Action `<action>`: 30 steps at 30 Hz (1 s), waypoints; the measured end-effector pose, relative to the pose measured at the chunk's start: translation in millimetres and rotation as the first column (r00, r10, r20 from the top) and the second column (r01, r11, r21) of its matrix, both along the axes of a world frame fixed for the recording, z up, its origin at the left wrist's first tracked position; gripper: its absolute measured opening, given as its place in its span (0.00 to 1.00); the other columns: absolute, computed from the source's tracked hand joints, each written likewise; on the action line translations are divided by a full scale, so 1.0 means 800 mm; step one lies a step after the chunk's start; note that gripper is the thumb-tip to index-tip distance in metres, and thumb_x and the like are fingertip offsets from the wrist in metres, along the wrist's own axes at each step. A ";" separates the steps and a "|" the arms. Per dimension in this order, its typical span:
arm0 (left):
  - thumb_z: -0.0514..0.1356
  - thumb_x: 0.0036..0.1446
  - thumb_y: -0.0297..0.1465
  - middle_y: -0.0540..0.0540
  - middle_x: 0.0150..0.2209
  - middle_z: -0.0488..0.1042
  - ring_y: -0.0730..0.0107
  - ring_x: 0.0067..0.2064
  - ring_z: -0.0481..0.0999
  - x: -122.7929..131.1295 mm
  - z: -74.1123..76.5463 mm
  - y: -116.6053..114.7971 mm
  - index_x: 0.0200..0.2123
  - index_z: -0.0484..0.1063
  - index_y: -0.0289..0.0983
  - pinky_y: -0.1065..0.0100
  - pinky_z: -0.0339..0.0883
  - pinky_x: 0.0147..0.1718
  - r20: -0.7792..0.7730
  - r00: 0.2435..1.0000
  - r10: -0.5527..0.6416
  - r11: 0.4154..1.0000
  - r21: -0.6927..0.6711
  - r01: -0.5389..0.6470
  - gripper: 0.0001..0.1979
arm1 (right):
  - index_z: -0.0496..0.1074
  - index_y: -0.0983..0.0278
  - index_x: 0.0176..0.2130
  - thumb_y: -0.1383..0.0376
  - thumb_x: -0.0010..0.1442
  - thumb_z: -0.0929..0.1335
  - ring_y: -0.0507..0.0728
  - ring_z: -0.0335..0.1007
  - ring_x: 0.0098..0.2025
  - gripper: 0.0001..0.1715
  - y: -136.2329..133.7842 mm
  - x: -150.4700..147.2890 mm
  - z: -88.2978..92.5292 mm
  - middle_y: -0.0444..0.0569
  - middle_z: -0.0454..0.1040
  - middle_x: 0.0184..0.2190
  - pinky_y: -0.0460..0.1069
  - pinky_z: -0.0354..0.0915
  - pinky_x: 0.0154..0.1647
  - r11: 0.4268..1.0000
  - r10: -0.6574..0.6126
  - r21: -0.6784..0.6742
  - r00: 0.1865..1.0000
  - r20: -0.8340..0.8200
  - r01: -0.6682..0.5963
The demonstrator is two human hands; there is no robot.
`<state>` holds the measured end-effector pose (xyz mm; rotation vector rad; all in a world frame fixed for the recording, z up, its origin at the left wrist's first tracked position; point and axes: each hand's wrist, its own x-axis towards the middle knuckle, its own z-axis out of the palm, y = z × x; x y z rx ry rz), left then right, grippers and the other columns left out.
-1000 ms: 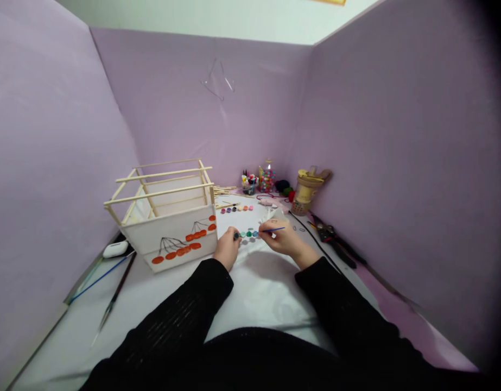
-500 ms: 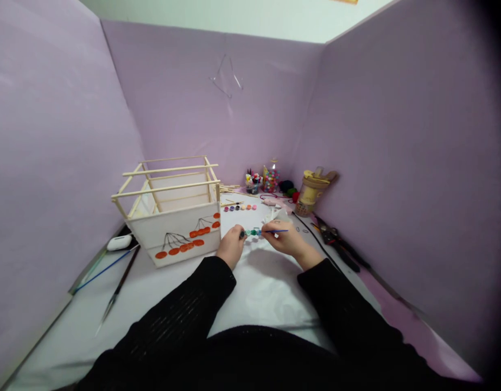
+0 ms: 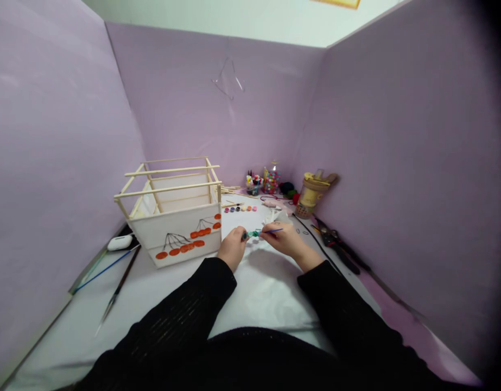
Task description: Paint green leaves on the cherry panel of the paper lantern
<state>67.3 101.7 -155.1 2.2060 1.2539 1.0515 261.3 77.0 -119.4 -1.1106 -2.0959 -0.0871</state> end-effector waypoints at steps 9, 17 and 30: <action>0.56 0.57 0.25 0.48 0.33 0.70 0.67 0.36 0.69 -0.001 0.002 -0.001 0.35 0.66 0.39 0.67 0.62 0.38 0.008 1.000 -0.009 0.999 0.032 0.009 0.03 | 0.73 0.63 0.29 0.59 0.59 0.66 0.52 0.68 0.26 0.12 -0.001 -0.001 0.004 0.47 0.75 0.23 0.46 0.60 0.29 0.990 -0.034 -0.136 0.993 -0.115 0.018; 0.56 0.57 0.26 0.48 0.33 0.70 0.67 0.36 0.69 -0.002 0.005 -0.002 0.34 0.66 0.39 0.67 0.62 0.38 0.049 0.999 -0.009 0.999 0.044 0.007 0.02 | 0.73 0.63 0.28 0.57 0.57 0.66 0.52 0.67 0.23 0.13 0.001 -0.001 0.007 0.47 0.74 0.22 0.47 0.59 0.27 0.962 -0.143 -0.263 0.950 -0.278 0.068; 0.56 0.55 0.26 0.52 0.28 0.69 0.70 0.31 0.69 -0.003 0.004 0.004 0.31 0.64 0.39 0.69 0.61 0.35 0.122 0.992 0.035 0.998 -0.063 -0.027 0.03 | 0.74 0.63 0.30 0.59 0.57 0.66 0.51 0.66 0.22 0.12 0.001 -0.002 0.007 0.47 0.75 0.23 0.45 0.60 0.26 0.976 -0.142 -0.201 0.954 -0.265 0.089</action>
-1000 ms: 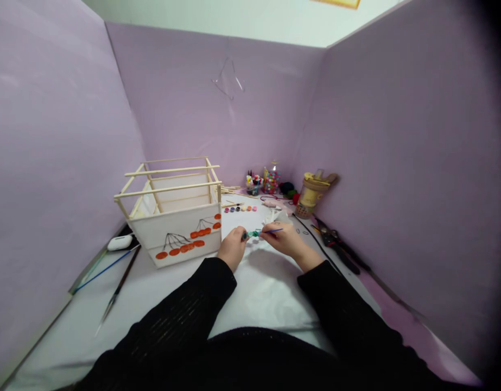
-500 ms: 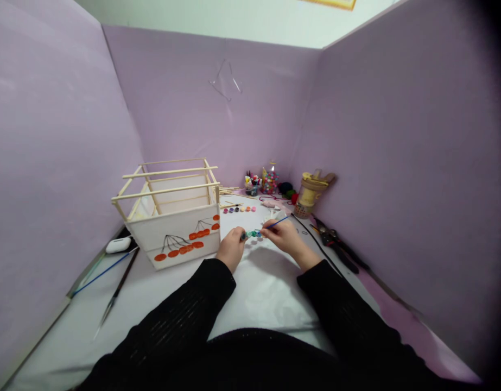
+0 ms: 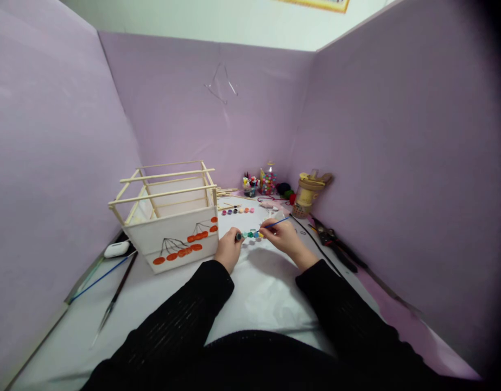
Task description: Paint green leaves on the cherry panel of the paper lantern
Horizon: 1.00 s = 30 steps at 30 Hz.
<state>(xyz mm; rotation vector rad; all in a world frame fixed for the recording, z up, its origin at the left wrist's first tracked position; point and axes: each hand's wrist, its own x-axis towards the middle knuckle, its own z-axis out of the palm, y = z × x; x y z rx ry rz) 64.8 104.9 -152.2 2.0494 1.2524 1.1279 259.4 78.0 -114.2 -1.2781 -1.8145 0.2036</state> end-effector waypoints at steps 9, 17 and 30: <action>0.56 0.56 0.28 0.52 0.28 0.68 0.71 0.31 0.69 0.000 -0.001 0.000 0.33 0.63 0.39 0.69 0.61 0.34 -0.004 1.000 0.001 0.999 -0.035 -0.001 0.03 | 0.74 0.63 0.30 0.59 0.57 0.66 0.51 0.67 0.23 0.11 0.001 -0.004 -0.003 0.48 0.76 0.25 0.45 0.61 0.27 1.000 0.013 0.011 1.000 -0.002 -0.013; 0.56 0.57 0.29 0.52 0.27 0.69 0.70 0.31 0.70 0.000 -0.001 0.000 0.33 0.64 0.39 0.69 0.62 0.33 0.000 1.000 0.012 0.999 -0.046 -0.012 0.01 | 0.72 0.65 0.31 0.57 0.53 0.67 0.52 0.68 0.24 0.12 0.010 -0.004 -0.008 0.46 0.73 0.22 0.46 0.63 0.25 0.959 0.051 -0.253 0.956 -0.289 -0.128; 0.55 0.57 0.26 0.52 0.26 0.69 0.70 0.30 0.69 0.000 0.004 -0.002 0.32 0.65 0.39 0.69 0.60 0.33 -0.006 1.000 0.009 0.999 -0.035 -0.009 0.03 | 0.68 0.66 0.29 0.60 0.48 0.68 0.50 0.65 0.21 0.11 0.017 -0.001 -0.010 0.43 0.70 0.19 0.45 0.62 0.24 0.897 0.033 -0.373 0.878 -0.477 -0.237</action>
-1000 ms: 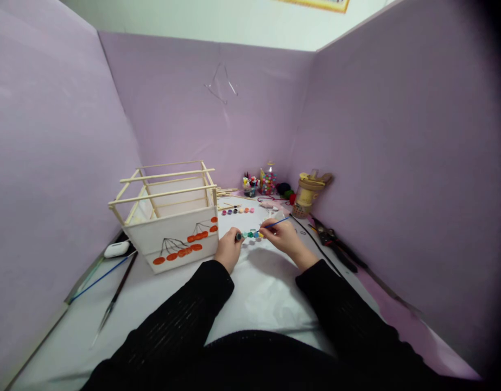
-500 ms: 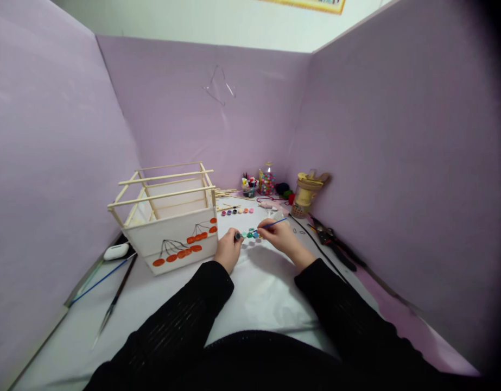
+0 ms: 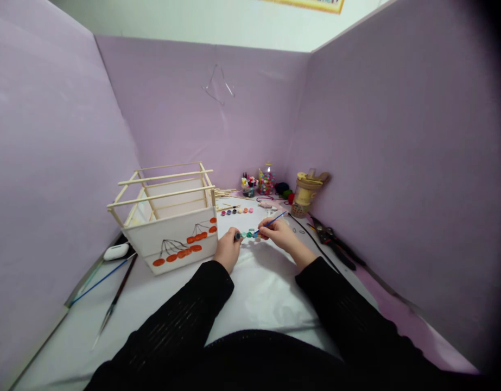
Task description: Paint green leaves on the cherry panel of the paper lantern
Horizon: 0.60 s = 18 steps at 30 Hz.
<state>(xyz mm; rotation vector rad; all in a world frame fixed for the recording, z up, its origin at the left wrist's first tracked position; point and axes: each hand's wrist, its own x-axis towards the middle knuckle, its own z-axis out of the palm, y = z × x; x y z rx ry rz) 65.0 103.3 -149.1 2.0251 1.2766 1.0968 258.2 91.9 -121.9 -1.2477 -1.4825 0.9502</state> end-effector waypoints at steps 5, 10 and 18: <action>0.55 0.56 0.26 0.52 0.26 0.69 0.70 0.30 0.69 0.000 0.001 0.000 0.33 0.65 0.39 0.69 0.61 0.33 -0.015 1.000 0.004 1.000 -0.002 -0.004 0.03 | 0.69 0.65 0.30 0.61 0.48 0.67 0.51 0.69 0.24 0.10 0.001 0.001 -0.004 0.44 0.72 0.22 0.46 0.64 0.26 0.997 -0.057 0.059 0.998 0.041 0.054; 0.56 0.56 0.27 0.52 0.27 0.69 0.70 0.31 0.70 0.000 -0.001 0.001 0.33 0.64 0.40 0.68 0.61 0.33 -0.019 1.000 0.011 1.000 0.002 -0.011 0.02 | 0.70 0.65 0.31 0.60 0.48 0.68 0.52 0.69 0.25 0.10 -0.002 -0.003 -0.002 0.45 0.73 0.22 0.46 0.65 0.27 0.998 -0.037 0.060 0.999 0.032 0.035; 0.56 0.56 0.26 0.53 0.26 0.69 0.70 0.30 0.69 0.000 0.000 0.001 0.33 0.64 0.40 0.69 0.60 0.33 -0.018 1.000 0.010 1.000 0.000 -0.010 0.03 | 0.69 0.65 0.28 0.60 0.47 0.67 0.50 0.66 0.22 0.10 0.001 0.001 -0.002 0.43 0.71 0.20 0.45 0.62 0.24 1.000 -0.014 0.022 1.000 0.019 0.014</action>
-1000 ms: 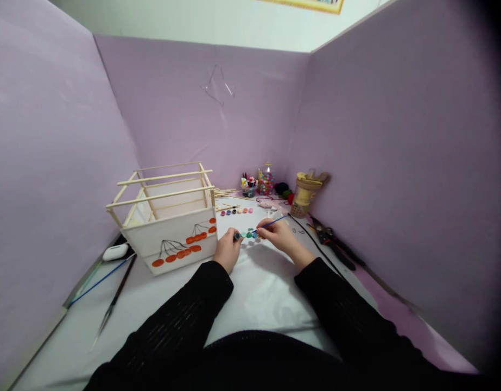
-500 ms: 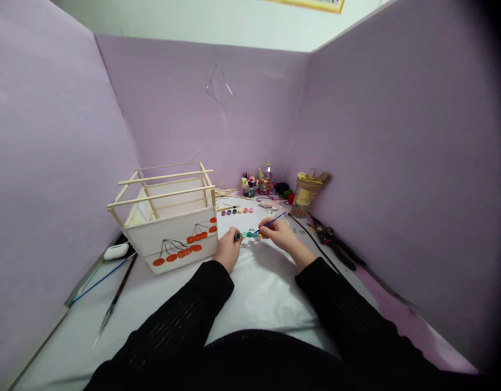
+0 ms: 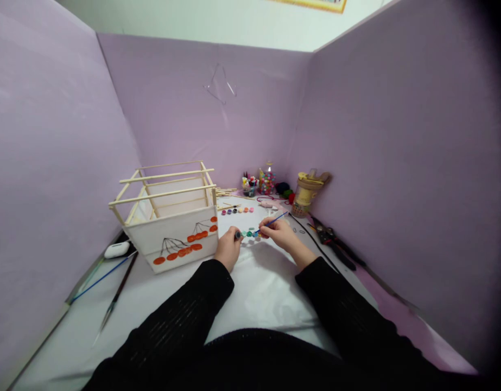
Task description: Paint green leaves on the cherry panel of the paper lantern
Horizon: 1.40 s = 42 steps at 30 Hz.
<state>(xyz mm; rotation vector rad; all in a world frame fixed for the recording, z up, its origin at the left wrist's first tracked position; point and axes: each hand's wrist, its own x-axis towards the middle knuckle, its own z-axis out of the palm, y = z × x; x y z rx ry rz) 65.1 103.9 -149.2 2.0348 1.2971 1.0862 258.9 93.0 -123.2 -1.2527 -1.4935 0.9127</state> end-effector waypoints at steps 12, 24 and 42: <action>0.56 0.57 0.26 0.52 0.26 0.70 0.70 0.30 0.71 0.000 0.000 -0.001 0.34 0.64 0.40 0.69 0.61 0.33 0.002 1.000 0.010 1.000 -0.014 -0.010 0.03 | 0.69 0.65 0.29 0.59 0.47 0.68 0.52 0.69 0.25 0.12 -0.003 -0.003 0.000 0.45 0.73 0.22 0.46 0.65 0.28 1.000 -0.021 -0.023 0.999 -0.048 0.020; 0.55 0.57 0.25 0.53 0.26 0.70 0.71 0.30 0.70 0.000 -0.001 0.000 0.34 0.65 0.40 0.70 0.61 0.32 0.022 1.000 0.002 1.000 -0.012 -0.002 0.04 | 0.70 0.64 0.29 0.61 0.51 0.65 0.52 0.67 0.26 0.09 -0.002 -0.001 -0.004 0.45 0.71 0.23 0.46 0.62 0.27 0.993 -0.068 0.111 0.983 0.168 0.050; 0.57 0.57 0.28 0.50 0.29 0.71 0.69 0.32 0.72 0.001 -0.011 0.006 0.36 0.64 0.39 0.69 0.62 0.34 0.039 0.999 0.030 0.999 -0.016 -0.029 0.03 | 0.73 0.62 0.32 0.70 0.59 0.64 0.54 0.71 0.32 0.09 -0.015 -0.006 0.000 0.48 0.75 0.29 0.48 0.66 0.36 0.831 -0.082 0.527 0.896 0.436 -0.180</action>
